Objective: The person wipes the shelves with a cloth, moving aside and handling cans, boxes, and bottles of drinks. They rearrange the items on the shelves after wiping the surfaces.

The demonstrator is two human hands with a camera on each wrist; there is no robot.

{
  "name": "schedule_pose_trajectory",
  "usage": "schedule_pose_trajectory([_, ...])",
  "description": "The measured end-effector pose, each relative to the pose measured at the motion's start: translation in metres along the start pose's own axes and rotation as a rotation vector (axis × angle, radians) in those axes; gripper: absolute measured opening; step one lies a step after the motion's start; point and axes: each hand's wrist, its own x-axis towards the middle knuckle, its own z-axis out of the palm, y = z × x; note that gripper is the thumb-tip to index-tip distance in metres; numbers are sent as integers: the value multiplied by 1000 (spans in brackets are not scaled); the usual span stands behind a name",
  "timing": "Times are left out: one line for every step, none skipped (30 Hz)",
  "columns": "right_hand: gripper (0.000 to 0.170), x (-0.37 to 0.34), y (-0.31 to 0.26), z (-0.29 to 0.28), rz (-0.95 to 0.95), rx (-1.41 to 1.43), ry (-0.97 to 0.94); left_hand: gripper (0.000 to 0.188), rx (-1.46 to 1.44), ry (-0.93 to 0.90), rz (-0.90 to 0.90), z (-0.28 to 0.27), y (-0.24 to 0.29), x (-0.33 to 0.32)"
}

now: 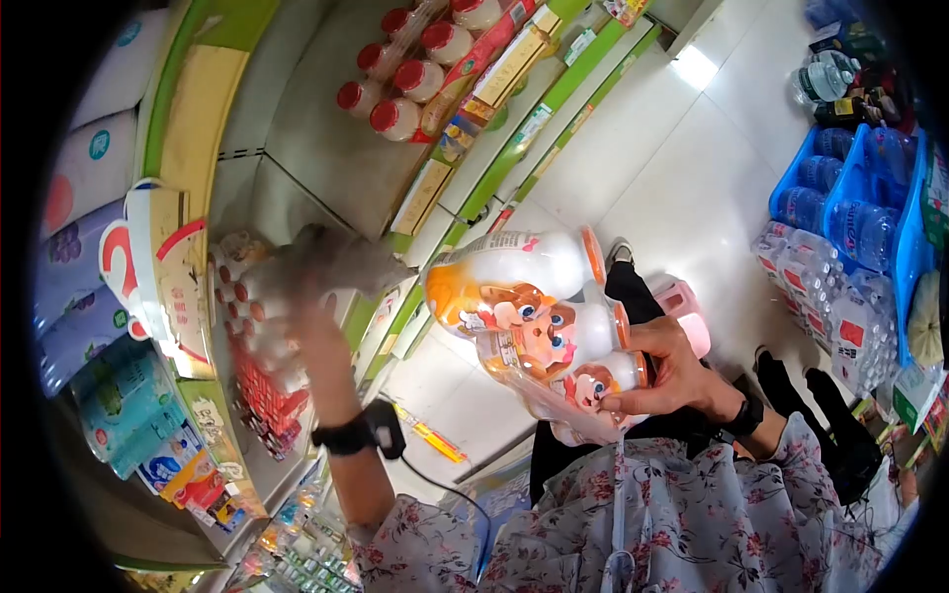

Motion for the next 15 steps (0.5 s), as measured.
schedule_pose_trajectory([42, 2, 0, 0, 15, 13, 0, 67, -7, 64, -194, 22, 2, 16])
schedule_pose_trajectory([43, 4, 1, 0, 12, 29, 10, 80, 306, 77, 6, 43, -40, 47])
schedule_pose_trajectory([43, 6, 1, 2, 7, 43, 16, 94, 614, 92, 209, 56, -84, 79])
schedule_pose_trajectory([44, 8, 2, 2, 2, 56, 24, 99, 699, 178, 228, 61, -93, 104])
schedule_pose_trajectory([44, 10, 1, 2, 16, 36, 18, 100, 740, 174, 198, 55, -99, 125])
schedule_pose_trajectory([45, 13, -2, 1, 30, 22, 10, 101, 782, 169, 168, 49, -107, 146])
schedule_pose_trajectory([45, 17, -3, 0, 36, 4, 2, 99, 770, 87, 96, 38, -109, 170])
schedule_pose_trajectory([46, 20, -1, 0, 24, 25, 16, 97, 754, 6, 27, 28, -111, 196])
schedule_pose_trajectory([46, 18, 1, -1, 10, 46, 31, 85, 576, -17, -47, 25, -89, 197])
schedule_pose_trajectory([47, 19, 2, -3, -1, 65, 47, 74, 392, -26, -124, 23, -66, 197])
schedule_pose_trajectory([47, 21, 1, -6, 9, 72, 46, 65, 218, -23, -202, 21, -43, 197])
schedule_pose_trajectory([48, 22, -2, -8, 17, 78, 44, 63, 135, 0, -106, 31, 6, 150])
schedule_pose_trajectory([48, 23, -3, -11, 23, 85, 42, 59, 67, -27, -163, 30, 14, 151])
schedule_pose_trajectory([48, 23, -2, -14, -5, 70, 47, 56, -1, -53, -216, 27, 20, 160])
schedule_pose_trajectory([49, 25, 0, -17, -36, 54, 54, 53, 11, -36, -187, 20, 12, 179])
